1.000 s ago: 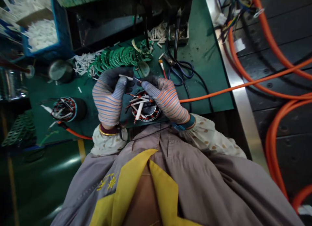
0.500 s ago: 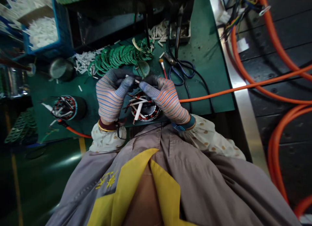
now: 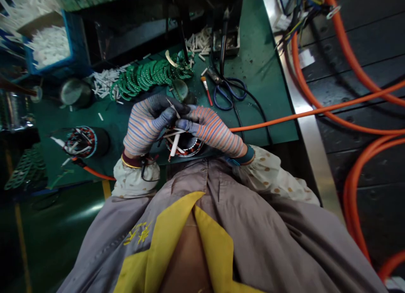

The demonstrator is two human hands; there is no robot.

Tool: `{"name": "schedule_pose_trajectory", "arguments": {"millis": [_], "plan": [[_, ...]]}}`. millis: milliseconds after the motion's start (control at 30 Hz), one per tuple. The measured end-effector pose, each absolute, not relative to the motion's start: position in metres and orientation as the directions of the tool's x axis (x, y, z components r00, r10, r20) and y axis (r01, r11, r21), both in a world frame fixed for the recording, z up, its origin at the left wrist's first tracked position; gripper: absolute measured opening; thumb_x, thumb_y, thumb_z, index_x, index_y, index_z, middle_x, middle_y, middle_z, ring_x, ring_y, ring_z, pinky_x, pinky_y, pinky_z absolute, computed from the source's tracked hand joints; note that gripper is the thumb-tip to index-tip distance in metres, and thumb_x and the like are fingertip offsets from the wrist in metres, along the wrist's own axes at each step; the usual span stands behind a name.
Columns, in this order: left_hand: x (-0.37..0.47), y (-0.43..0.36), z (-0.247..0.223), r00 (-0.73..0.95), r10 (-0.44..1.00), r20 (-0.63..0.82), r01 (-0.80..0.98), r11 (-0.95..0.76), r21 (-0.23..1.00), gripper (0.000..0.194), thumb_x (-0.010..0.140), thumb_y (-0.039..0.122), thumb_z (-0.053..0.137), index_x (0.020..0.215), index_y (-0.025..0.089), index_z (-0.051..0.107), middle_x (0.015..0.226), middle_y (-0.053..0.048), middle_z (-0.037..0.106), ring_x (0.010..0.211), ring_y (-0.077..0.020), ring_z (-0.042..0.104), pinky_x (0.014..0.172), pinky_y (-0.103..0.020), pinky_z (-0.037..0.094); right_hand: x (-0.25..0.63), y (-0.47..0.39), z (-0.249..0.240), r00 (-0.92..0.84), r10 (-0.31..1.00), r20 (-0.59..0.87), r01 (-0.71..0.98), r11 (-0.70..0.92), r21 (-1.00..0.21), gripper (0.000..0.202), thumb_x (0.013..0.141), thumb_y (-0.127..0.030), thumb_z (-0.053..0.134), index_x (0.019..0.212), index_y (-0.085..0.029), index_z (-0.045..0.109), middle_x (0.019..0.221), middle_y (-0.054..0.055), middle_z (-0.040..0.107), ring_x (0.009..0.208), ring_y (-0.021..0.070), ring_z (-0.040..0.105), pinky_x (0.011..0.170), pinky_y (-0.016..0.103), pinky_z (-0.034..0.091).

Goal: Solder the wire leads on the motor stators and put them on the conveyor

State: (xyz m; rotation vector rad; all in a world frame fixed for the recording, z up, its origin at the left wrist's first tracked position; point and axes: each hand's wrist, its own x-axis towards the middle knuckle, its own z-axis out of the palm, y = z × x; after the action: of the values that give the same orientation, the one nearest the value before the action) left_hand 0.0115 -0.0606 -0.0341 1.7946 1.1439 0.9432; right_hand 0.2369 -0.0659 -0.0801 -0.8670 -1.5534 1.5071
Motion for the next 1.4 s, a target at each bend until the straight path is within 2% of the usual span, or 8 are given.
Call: {"name": "schedule_pose_trajectory", "arguments": {"millis": [100,233,433,567,767,1033,1200,1400], "plan": [[0.014,-0.081,-0.033,0.293,0.939,0.177,0.498,-0.308,0.810,0.058,0.112,0.086,0.080,0.105,0.029,0.087,0.103,-0.006,0.089,0.100,-0.0325,0.087,0.095,-0.051,0.075,0.266,-0.053,-0.071,-0.418,0.907,0.047,0.296,0.185,-0.937,0.052,0.099,-0.080,0.090,0.108,-0.029,0.095,0.116,0.008,0.092,0.120,0.0362,0.083,0.116,0.053,0.067],[0.010,-0.102,-0.029,0.317,0.916,0.245,0.664,-0.399,0.633,0.042,0.123,0.068,0.074,0.121,0.031,0.091,0.113,-0.005,0.091,0.112,-0.0322,0.085,0.107,-0.048,0.070,0.283,-0.021,-0.074,-0.229,0.972,-0.059,0.788,0.150,-0.597,0.033,0.112,-0.040,0.082,0.139,-0.024,0.091,0.135,0.015,0.091,0.125,0.0389,0.082,0.124,0.059,0.062],[-0.010,-0.039,-0.056,0.183,0.815,0.549,0.674,-0.511,0.533,0.048,0.123,0.073,0.068,0.132,0.032,0.090,0.137,-0.008,0.087,0.130,-0.0401,0.076,0.122,-0.069,0.060,0.229,0.017,-0.107,-0.038,0.996,-0.075,0.902,0.002,-0.431,0.031,0.119,-0.019,0.063,0.123,-0.004,0.089,0.123,0.030,0.086,0.124,0.0425,0.083,0.115,0.061,0.062],[-0.018,0.007,-0.098,0.251,0.893,0.374,0.668,-0.439,0.600,0.057,0.110,0.086,0.082,0.121,0.031,0.085,0.126,-0.006,0.085,0.128,-0.0369,0.071,0.133,-0.067,0.052,0.221,0.015,-0.103,-0.058,0.997,-0.058,0.936,0.034,-0.352,0.030,0.114,-0.011,0.061,0.122,-0.005,0.090,0.123,0.030,0.087,0.123,0.0441,0.084,0.111,0.064,0.064],[-0.015,0.000,-0.108,0.194,0.888,0.416,0.639,-0.437,0.633,0.034,0.118,0.068,0.076,0.125,0.036,0.085,0.127,-0.007,0.086,0.127,-0.0378,0.075,0.121,-0.069,0.059,0.241,-0.001,-0.081,-0.036,0.999,-0.037,0.893,0.016,-0.450,0.020,0.108,-0.018,0.077,0.120,-0.010,0.090,0.127,0.029,0.089,0.125,0.0444,0.081,0.117,0.063,0.064],[-0.007,-0.012,-0.079,0.166,0.916,0.366,0.609,-0.387,0.693,0.016,0.114,0.043,0.085,0.113,0.027,0.086,0.116,-0.006,0.090,0.118,-0.0312,0.084,0.114,-0.049,0.068,0.239,-0.038,-0.053,-0.314,0.948,0.054,0.751,0.282,-0.597,0.035,0.110,-0.034,0.075,0.136,-0.019,0.092,0.138,0.016,0.092,0.129,0.0411,0.084,0.118,0.052,0.065],[-0.009,-0.004,-0.086,0.182,0.905,0.385,0.532,-0.420,0.735,0.034,0.117,0.062,0.081,0.112,0.028,0.086,0.116,-0.007,0.090,0.116,-0.0319,0.083,0.114,-0.056,0.069,0.253,-0.054,-0.061,-0.373,0.928,0.024,0.770,0.323,-0.550,0.034,0.110,-0.037,0.074,0.132,-0.020,0.094,0.131,0.018,0.092,0.125,0.0410,0.085,0.116,0.053,0.065],[-0.024,-0.027,-0.045,0.354,0.846,0.397,0.698,-0.522,0.490,0.034,0.121,0.064,0.073,0.131,0.037,0.093,0.157,-0.006,0.084,0.138,-0.0445,0.076,0.119,-0.070,0.060,0.279,-0.026,-0.104,-0.151,0.987,0.048,0.419,0.108,-0.902,0.049,0.094,-0.057,0.095,0.130,-0.024,0.088,0.125,0.011,0.093,0.118,0.0331,0.082,0.116,0.049,0.066]]}}
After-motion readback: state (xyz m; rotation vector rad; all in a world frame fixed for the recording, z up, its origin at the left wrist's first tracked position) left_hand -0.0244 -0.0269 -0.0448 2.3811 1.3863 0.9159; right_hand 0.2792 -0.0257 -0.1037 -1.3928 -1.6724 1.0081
